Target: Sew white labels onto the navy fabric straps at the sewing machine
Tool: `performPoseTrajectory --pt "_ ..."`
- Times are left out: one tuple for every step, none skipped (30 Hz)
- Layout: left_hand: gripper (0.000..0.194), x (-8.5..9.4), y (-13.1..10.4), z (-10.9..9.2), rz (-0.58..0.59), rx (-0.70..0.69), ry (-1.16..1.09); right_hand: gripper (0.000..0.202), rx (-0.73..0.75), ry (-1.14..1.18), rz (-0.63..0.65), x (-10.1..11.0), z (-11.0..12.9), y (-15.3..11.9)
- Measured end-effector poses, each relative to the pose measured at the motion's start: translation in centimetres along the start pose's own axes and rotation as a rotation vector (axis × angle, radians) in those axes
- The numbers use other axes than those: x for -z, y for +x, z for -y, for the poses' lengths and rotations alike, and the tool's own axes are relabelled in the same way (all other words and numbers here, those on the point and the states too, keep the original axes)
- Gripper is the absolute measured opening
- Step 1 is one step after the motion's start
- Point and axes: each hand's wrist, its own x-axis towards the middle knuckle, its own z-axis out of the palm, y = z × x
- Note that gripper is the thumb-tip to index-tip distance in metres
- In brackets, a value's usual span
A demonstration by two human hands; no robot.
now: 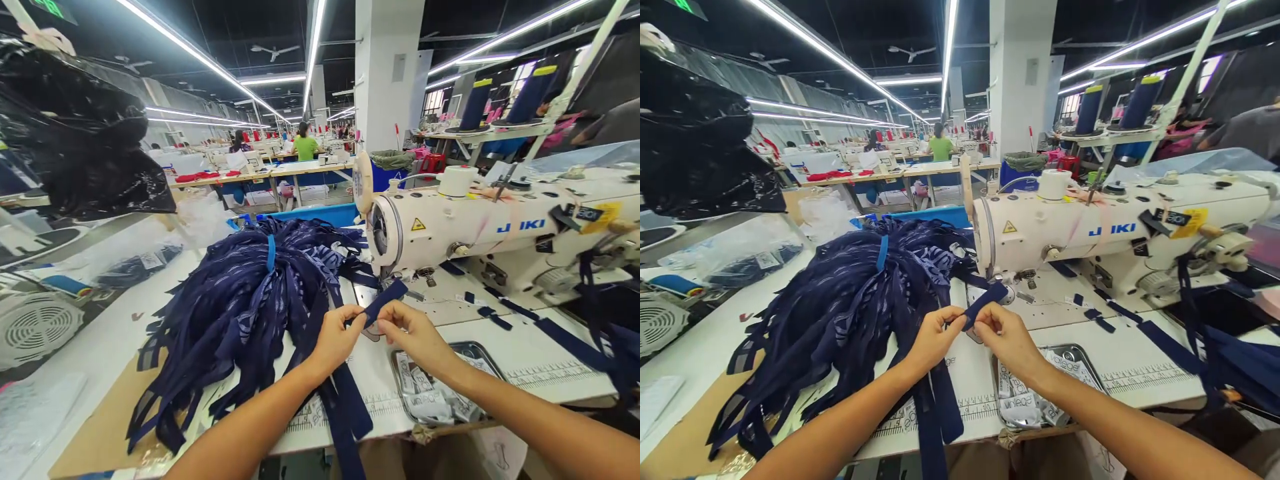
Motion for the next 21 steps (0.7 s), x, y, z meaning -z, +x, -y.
performPoseTrajectory --pt "0.023 0.0 0.0 0.1 -0.003 -0.027 0.036 0.006 0.005 0.01 -0.001 0.0 0.0 0.1" --pt "0.023 -0.1 0.0 0.3 -0.009 -0.06 0.081 0.005 0.023 0.009 0.007 0.1 0.0 0.1" --pt "0.022 -0.1 0.0 0.4 -0.022 -0.1 0.132 0.004 0.051 -0.003 0.022 0.4 0.1 -0.1" --pt "0.021 -0.1 0.0 0.5 -0.053 -0.149 0.199 0.004 0.082 -0.022 0.036 0.8 0.2 -0.4" --pt "0.021 -0.1 0.1 0.7 -0.059 -0.207 0.265 0.004 0.12 -0.049 0.048 1.3 0.3 -0.8" --pt "0.02 0.0 0.3 0.9 -0.071 -0.287 0.317 0.006 0.166 -0.084 0.057 2.0 0.3 -1.3" --pt "0.019 0.0 0.5 1.1 -0.069 -0.373 0.36 0.007 0.211 -0.125 0.058 2.8 0.3 -1.8" --pt "0.018 0.1 0.8 1.3 -0.059 -0.453 0.391 0.008 0.248 -0.172 0.047 3.6 0.1 -2.4" --pt "0.016 0.1 1.2 1.4 -0.059 -0.503 0.416 0.009 0.269 -0.221 0.025 4.5 -0.1 -3.1" --pt "0.015 0.1 1.4 1.5 -0.067 -0.526 0.425 0.01 0.28 -0.268 0.0 5.3 -0.4 -3.8" --pt "0.015 0.1 1.5 1.4 -0.079 -0.512 0.419 0.011 0.279 -0.3 -0.03 6.0 -0.6 -4.5" --pt "0.015 0.0 1.4 1.3 -0.097 -0.465 0.399 0.011 0.261 -0.317 -0.068 6.6 -0.9 -5.2" --pt "0.015 -0.2 1.1 1.0 -0.114 -0.391 0.365 0.012 0.237 -0.32 -0.095 7.1 -1.2 -5.7" --pt "0.016 -0.3 0.8 0.6 -0.136 -0.297 0.32 0.012 0.22 -0.311 -0.11 7.3 -1.4 -6.2" --pt "0.016 -0.5 0.4 0.2 -0.157 -0.197 0.268 0.012 0.181 -0.315 -0.134 7.3 -1.5 -6.4" --pt "0.017 -0.6 0.1 -0.1 -0.156 -0.113 0.207 0.012 0.144 -0.321 -0.126 7.2 -1.6 -6.5" --pt "0.018 -0.8 -0.2 -0.4 -0.136 -0.042 0.135 0.012 0.122 -0.323 -0.111 6.9 -1.7 -6.4" --pt "0.019 -0.8 -0.3 -0.6 -0.122 0.015 0.055 0.013 0.112 -0.323 -0.092 6.4 -1.7 -6.2" --pt "0.019 -0.8 -0.5 -0.7 -0.131 0.06 -0.023 0.014 0.108 -0.322 -0.062 5.8 -1.6 -6.0" --pt "0.018 -0.8 -0.7 -0.7 -0.131 0.096 -0.092 0.014 0.114 -0.317 -0.039 5.2 -1.4 -5.7" --pt "0.018 -0.7 -0.9 -0.7 -0.144 0.129 -0.16 0.015 0.124 -0.309 -0.018 4.4 -1.2 -5.4"
